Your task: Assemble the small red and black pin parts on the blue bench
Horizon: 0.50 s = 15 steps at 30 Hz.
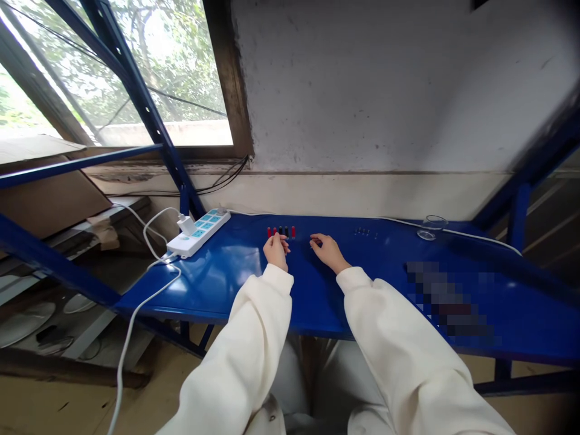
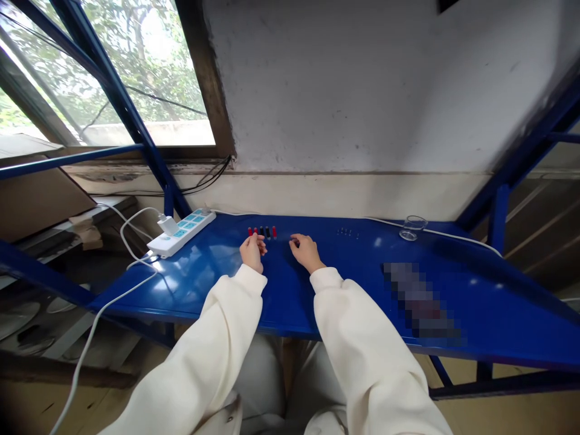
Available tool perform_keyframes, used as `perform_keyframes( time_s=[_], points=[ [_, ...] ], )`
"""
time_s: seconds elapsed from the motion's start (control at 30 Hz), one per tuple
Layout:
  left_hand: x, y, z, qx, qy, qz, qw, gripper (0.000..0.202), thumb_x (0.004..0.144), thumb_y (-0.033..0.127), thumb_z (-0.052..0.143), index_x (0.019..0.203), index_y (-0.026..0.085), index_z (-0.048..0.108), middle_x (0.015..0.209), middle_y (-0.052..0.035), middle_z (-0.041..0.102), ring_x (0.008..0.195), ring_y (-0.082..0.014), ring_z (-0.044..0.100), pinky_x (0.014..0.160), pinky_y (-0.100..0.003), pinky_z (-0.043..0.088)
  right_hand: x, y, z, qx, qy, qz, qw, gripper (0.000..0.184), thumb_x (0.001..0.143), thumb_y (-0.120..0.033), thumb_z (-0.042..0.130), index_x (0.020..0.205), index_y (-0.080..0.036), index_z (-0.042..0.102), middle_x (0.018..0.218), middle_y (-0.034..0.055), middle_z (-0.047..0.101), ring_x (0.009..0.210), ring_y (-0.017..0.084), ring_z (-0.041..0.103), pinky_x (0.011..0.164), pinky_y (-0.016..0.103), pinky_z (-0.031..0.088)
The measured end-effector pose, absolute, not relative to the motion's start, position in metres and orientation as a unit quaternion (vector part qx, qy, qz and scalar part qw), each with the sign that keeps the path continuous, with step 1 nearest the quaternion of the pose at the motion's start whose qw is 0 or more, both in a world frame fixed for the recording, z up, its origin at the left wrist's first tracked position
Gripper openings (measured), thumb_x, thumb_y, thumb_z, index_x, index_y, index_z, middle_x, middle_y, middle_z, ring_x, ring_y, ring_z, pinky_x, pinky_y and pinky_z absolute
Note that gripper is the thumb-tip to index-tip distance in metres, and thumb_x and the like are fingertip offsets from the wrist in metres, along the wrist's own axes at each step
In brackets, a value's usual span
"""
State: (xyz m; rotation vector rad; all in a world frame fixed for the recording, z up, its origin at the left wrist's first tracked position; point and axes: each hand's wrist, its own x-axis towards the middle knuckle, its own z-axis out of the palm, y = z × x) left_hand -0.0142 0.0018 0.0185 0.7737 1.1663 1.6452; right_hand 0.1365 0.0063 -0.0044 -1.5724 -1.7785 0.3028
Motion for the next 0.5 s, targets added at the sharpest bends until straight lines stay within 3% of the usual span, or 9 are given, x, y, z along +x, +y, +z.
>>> perform_keyframes(
  time_s=[0.3, 0.5],
  points=[
    [-0.013, 0.002, 0.016, 0.288, 0.459, 0.68, 0.494, 0.024, 0.072, 0.035, 0.05, 0.062, 0.013, 0.052, 0.041, 0.0048, 0.044, 0.03, -0.0047, 0.038, 0.033, -0.018, 0.023, 0.101, 0.047, 0.004, -0.668, -0.709, 0.094, 0.206, 0.029, 0.073, -0.038, 0.056, 0.095, -0.021, 0.062, 0.105, 0.0077, 0.057, 0.101, 0.025, 0.046, 0.079, 0.039, 0.034],
    [-0.01, -0.002, 0.02, 0.291, 0.454, 0.685, 0.49, 0.023, 0.073, 0.032, 0.047, 0.061, 0.013, 0.051, 0.039, 0.005, 0.042, 0.029, -0.0046, 0.036, 0.033, -0.018, 0.022, 0.086, 0.057, 0.004, -0.679, -0.706, 0.082, 0.186, 0.027, 0.074, -0.04, 0.055, 0.091, -0.02, 0.061, 0.104, 0.0086, 0.055, 0.101, 0.024, 0.045, 0.078, 0.037, 0.033]
  ],
)
